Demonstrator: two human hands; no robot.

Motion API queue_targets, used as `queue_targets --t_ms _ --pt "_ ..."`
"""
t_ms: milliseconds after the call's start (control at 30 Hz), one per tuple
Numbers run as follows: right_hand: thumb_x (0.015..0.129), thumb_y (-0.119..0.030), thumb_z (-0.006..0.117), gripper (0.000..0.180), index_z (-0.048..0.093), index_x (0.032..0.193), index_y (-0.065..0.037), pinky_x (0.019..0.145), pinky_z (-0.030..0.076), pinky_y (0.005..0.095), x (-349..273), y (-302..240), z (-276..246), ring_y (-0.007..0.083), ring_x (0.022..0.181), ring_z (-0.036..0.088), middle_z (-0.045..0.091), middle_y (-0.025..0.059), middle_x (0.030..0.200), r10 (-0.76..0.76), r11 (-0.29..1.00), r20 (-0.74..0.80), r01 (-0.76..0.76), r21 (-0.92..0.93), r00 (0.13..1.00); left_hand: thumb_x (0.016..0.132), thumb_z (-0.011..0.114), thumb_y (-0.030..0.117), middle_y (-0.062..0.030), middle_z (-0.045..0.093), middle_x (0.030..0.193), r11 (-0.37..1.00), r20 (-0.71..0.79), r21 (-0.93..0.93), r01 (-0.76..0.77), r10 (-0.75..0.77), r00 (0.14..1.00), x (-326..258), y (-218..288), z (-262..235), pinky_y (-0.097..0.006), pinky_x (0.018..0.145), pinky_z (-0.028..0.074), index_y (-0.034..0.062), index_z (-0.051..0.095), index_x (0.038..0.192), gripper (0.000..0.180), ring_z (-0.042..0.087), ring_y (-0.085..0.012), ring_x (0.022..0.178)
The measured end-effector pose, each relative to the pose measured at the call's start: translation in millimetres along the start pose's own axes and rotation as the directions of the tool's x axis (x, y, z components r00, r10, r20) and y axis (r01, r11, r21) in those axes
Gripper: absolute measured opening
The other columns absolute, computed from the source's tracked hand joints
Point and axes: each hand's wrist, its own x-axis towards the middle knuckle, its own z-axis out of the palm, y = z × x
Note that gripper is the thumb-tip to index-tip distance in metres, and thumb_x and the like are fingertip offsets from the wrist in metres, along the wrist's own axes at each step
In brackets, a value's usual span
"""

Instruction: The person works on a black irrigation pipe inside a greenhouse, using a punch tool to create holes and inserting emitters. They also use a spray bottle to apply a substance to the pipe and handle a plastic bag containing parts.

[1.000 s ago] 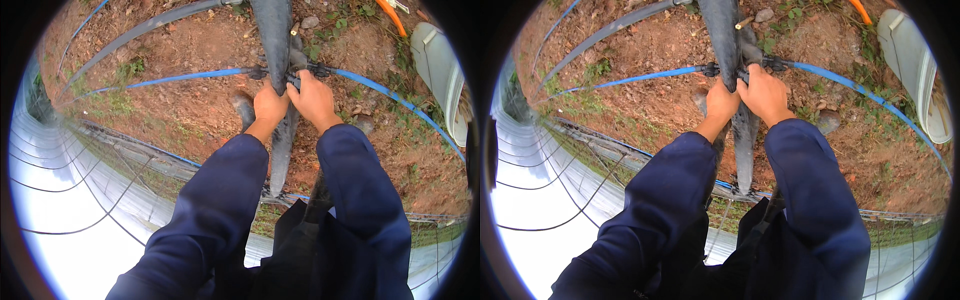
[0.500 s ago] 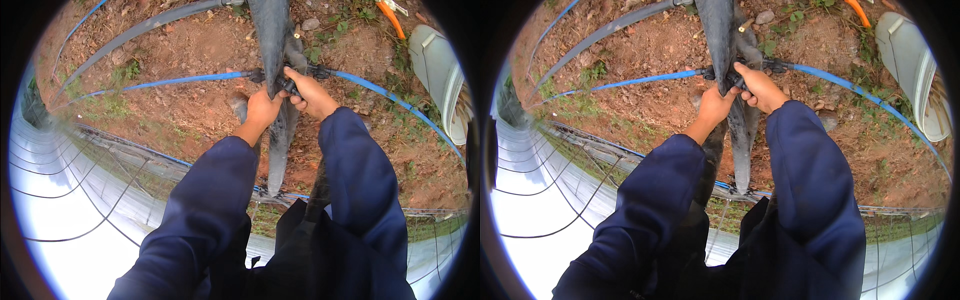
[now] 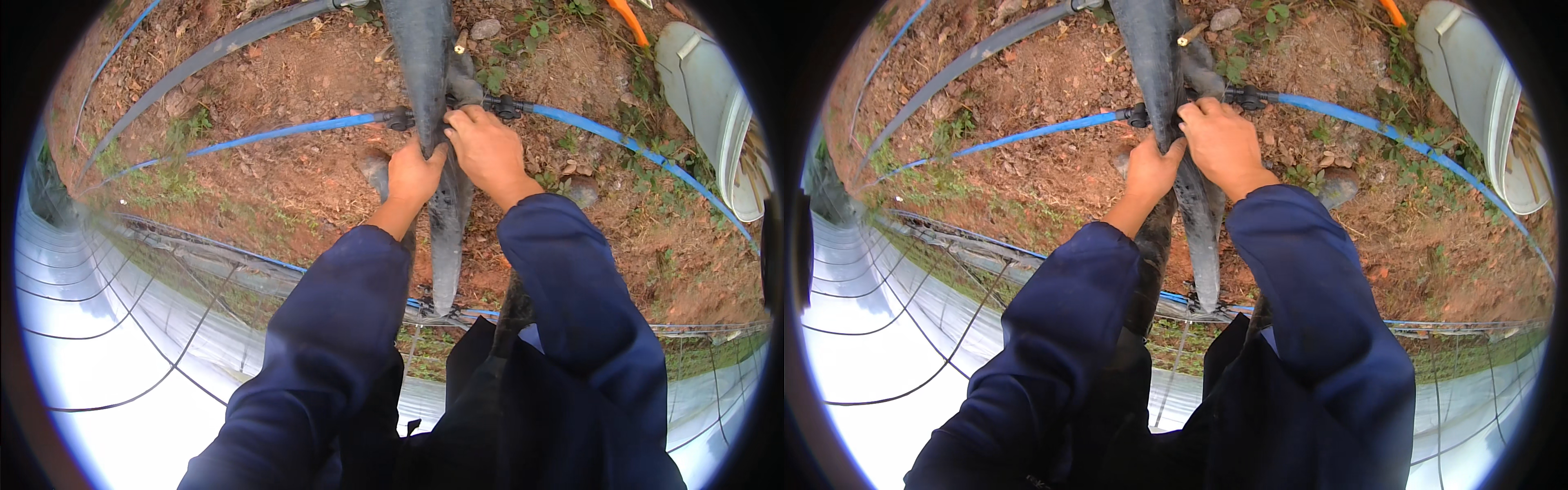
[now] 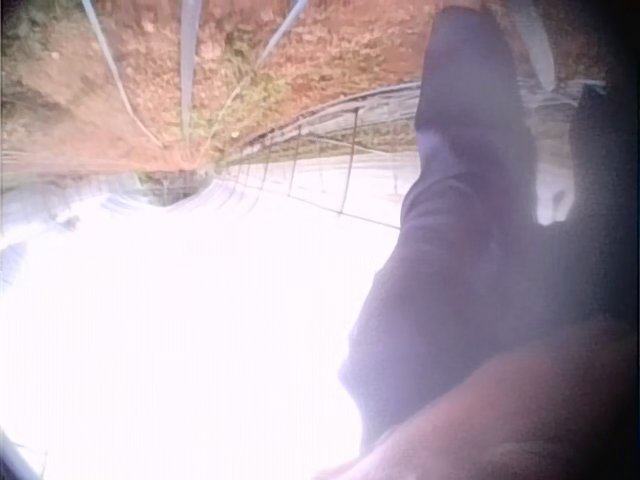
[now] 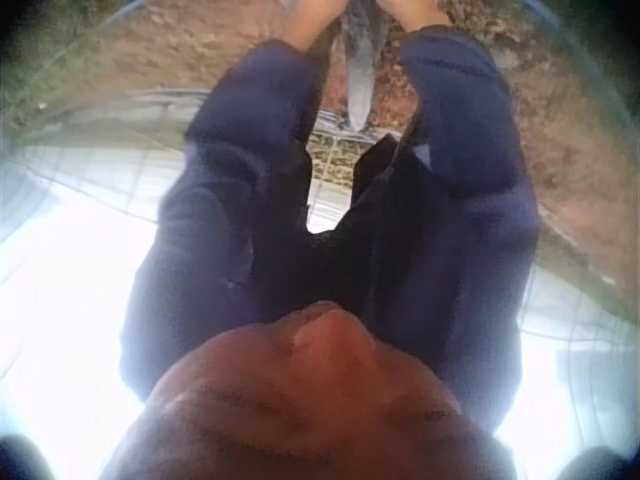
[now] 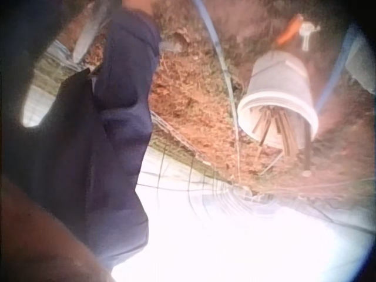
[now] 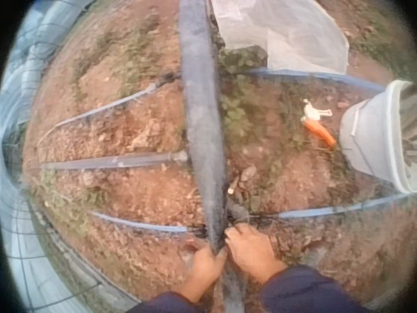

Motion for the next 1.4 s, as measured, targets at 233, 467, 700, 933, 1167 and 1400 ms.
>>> queue_targets --t_ms 233,467,700,933,1167,1400 --pt "0.099 -0.023 0.056 0.022 0.06 0.105 -0.003 0.081 0.051 0.0508 27.3 -20.3 8.5 0.0424 0.097 0.067 0.069 0.0228 0.1 0.435 0.824 0.181 -0.47 0.316 0.882 0.095 0.065 0.028 -0.0239 0.072 0.094 0.998 0.01 0.065 -0.01 0.01 1.0 -1.4 -6.2 -3.8 -0.043 0.081 0.054 0.0019 0.068 0.114 0.033 0.071 -0.0399 0.092" --pt "0.103 -0.026 0.053 0.028 0.058 0.094 0.001 0.04 0.022 0.0272 48.0 -9.3 -9.8 0.0106 0.054 0.04 0.056 0.009 0.078 0.401 0.151 0.745 -0.84 0.521 0.533 0.096 0.055 0.039 -0.0288 0.069 0.086 0.994 -0.11 0.102 -0.026 0.038 0.993 -1.1 -1.4 -9.9 -0.053 0.081 0.052 0.0027 0.071 0.099 0.04 0.067 -0.0483 0.087" --pt "0.089 -0.034 0.071 0.057 0.051 0.129 0.001 0.056 0.044 0.0337 42.6 -8.4 -1.3 0.0161 0.069 0.056 0.061 0.0074 0.087 0.4 0.582 0.572 -0.681 0.445 0.716 0.097 0.05 0.039 -0.028 0.068 0.078 0.965 -0.224 0.261 0.004 0.056 0.973 3.8 0.2 -2.0 -0.055 0.077 0.053 0.0023 0.073 0.091 0.044 0.068 -0.0479 0.078" --pt "0.088 -0.027 0.068 0.049 0.054 0.126 -0.001 0.085 0.05 0.0436 33.1 -2.7 -1.8 0.037 0.101 0.067 0.069 0.0228 0.106 0.173 0.912 0.388 -0.296 0.284 0.905 0.096 0.054 0.04 -0.0279 0.068 0.079 0.981 -0.216 0.192 0.004 0.039 0.976 5.4 -3.1 -3.2 -0.055 0.077 0.053 0.0029 0.073 0.091 0.042 0.067 -0.0479 0.078" --pt "0.095 -0.024 0.054 0.029 0.06 0.105 0.002 0.071 0.051 0.0473 48.2 -12.3 -8.5 0.0398 0.084 0.068 0.069 0.0276 0.094 0.369 0.803 0.409 -0.508 0.312 0.835 0.095 0.056 0.039 -0.0267 0.068 0.079 0.979 -0.224 0.203 -0.034 0.08 0.971 3.3 -0.7 -3.8 -0.054 0.078 0.053 0.0028 0.071 0.086 0.04 0.067 -0.0474 0.078" --pt "0.097 -0.026 0.053 0.031 0.062 0.101 0.003 0.056 0.05 0.0417 61.5 -2.1 0.5 0.0261 0.066 0.069 0.069 0.0204 0.085 0.442 0.369 0.653 -0.788 0.493 0.616 0.095 0.053 0.04 -0.0276 0.068 0.08 0.988 -0.243 0.145 0.06 -0.023 0.97 4.7 1.9 -2.0 -0.053 0.079 0.053 0.0026 0.074 0.091 0.043 0.067 -0.0475 0.08"
